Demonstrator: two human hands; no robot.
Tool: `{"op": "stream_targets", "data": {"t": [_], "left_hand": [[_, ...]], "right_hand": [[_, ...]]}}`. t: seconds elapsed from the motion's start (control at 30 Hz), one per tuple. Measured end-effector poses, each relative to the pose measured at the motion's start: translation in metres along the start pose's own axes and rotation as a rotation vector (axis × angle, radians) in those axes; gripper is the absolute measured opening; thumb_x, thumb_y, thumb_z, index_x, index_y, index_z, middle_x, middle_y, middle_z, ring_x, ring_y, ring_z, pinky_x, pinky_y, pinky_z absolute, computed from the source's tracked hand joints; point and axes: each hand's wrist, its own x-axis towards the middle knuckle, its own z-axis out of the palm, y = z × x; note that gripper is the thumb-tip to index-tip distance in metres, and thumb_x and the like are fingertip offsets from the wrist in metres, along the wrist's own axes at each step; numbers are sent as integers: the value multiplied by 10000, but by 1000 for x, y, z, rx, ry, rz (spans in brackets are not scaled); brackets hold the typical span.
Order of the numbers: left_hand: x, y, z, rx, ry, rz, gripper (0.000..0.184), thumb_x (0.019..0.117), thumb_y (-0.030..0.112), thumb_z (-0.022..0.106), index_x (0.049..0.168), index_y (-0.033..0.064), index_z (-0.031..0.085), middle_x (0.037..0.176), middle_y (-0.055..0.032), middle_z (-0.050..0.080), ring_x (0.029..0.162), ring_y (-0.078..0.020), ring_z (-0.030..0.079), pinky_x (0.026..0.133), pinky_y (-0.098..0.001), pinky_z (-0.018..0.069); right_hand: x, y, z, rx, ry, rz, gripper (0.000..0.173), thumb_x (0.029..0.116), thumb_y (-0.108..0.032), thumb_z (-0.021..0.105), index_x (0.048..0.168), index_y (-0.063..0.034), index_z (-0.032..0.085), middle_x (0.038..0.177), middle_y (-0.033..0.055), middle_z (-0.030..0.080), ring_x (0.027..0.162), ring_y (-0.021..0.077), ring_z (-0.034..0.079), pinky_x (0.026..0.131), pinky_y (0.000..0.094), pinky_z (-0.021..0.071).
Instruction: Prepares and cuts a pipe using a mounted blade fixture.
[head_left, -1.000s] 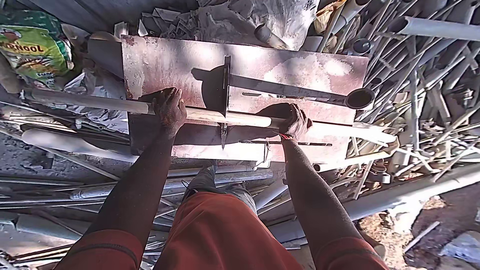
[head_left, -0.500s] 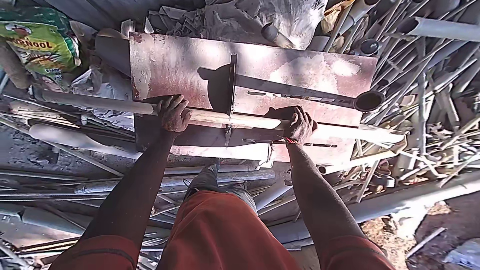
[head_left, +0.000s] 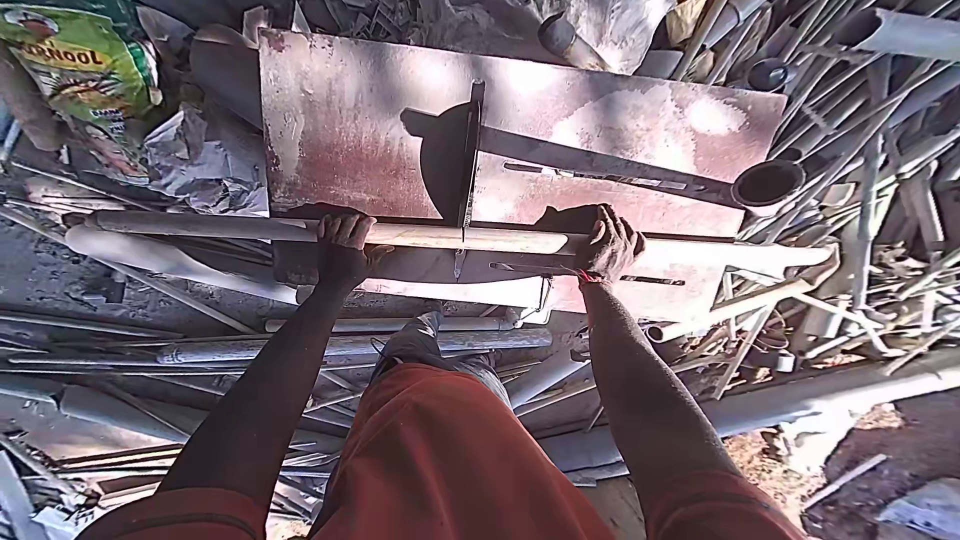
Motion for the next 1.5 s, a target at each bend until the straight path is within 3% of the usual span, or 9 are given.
{"op": "stream_targets", "data": {"t": [0.37, 0.47, 0.6, 0.8, 0.9, 1.07, 1.23, 1.33, 1.5], "left_hand": [[-30, 1, -14, 62, -224, 48, 466, 1015, 428, 595, 1431, 220, 604, 1377, -168, 632, 1279, -392, 586, 1101, -606, 384], [-29, -6, -14, -22, -216, 119, 492, 992, 393, 654, 1439, 196, 595, 1354, -184, 634, 1289, -393, 581, 1100, -581, 412], [-37, -26, -18, -20, -288, 124, 537, 985, 326, 688, 1487, 204, 539, 1388, -202, 608, 1322, -408, 551, 1120, -602, 378], [-30, -17, -21, -92, -304, 130, 592, 944, 236, 660, 1512, 182, 502, 1436, -270, 545, 1344, -538, 481, 1078, -758, 314], [-30, -14, -24, -66, -316, 123, 597, 952, 204, 667, 1520, 163, 487, 1465, -285, 512, 1372, -545, 446, 1102, -742, 304], [-29, -10, -29, -44, -305, 124, 621, 939, 157, 701, 1520, 139, 485, 1459, -317, 501, 1365, -580, 432, 1086, -764, 303], [-25, -13, -21, -21, -282, 163, 632, 943, 181, 681, 1537, 150, 466, 1443, -317, 511, 1343, -573, 458, 1075, -744, 335], [-30, -13, -22, 19, -335, 83, 646, 972, 211, 680, 1565, 164, 427, 1477, -285, 501, 1380, -526, 451, 1110, -716, 332], [-35, -24, -14, 74, -325, 45, 736, 959, 286, 720, 1599, 217, 363, 1452, -247, 524, 1378, -467, 471, 1127, -680, 338]], "right_hand": [[-15, 18, -4, 53, -112, -154, 551, 1061, -513, 336, 1465, -233, 585, 1539, -18, 547, 1434, 234, 491, 1210, 562, 258], [-16, 28, -14, 164, -150, -213, 632, 1000, -606, 441, 1462, -200, 587, 1516, 19, 569, 1428, 254, 495, 1214, 576, 240], [-28, 34, -22, 333, -116, -276, 682, 924, -484, 658, 1458, -70, 567, 1522, 142, 546, 1437, 313, 486, 1217, 568, 271], [-89, 97, -61, 232, 66, 301, 630, 980, -387, 643, 1531, -127, 482, 1557, 82, 515, 1432, 272, 491, 1193, 570, 327], [-134, 146, -63, 315, 84, 773, 624, 995, -325, 656, 1550, -130, 446, 1472, 177, 574, 1325, 366, 571, 1082, 602, 432], [-176, 188, -35, 510, 71, 1053, 533, 1049, -338, 593, 1504, -82, 482, 1314, 236, 667, 1200, 419, 649, 1018, 597, 490], [-145, 219, -37, 950, 28, 1193, 595, 1121, -461, 319, 1393, 12, 555, 1325, 251, 624, 1160, 342, 628, 988, 523, 499], [-127, 223, -37, 1254, -14, 1191, 643, 1099, -542, 276, 1542, -85, 364, 1472, 194, 518, 1260, 307, 583, 996, 493, 515], [-119, 214, -46, 1130, -155, 986, 504, 1090, -430, 312, 1450, -89, 399, 1318, 99, 543, 1122, 153, 581, 922, 358, 518]]}}
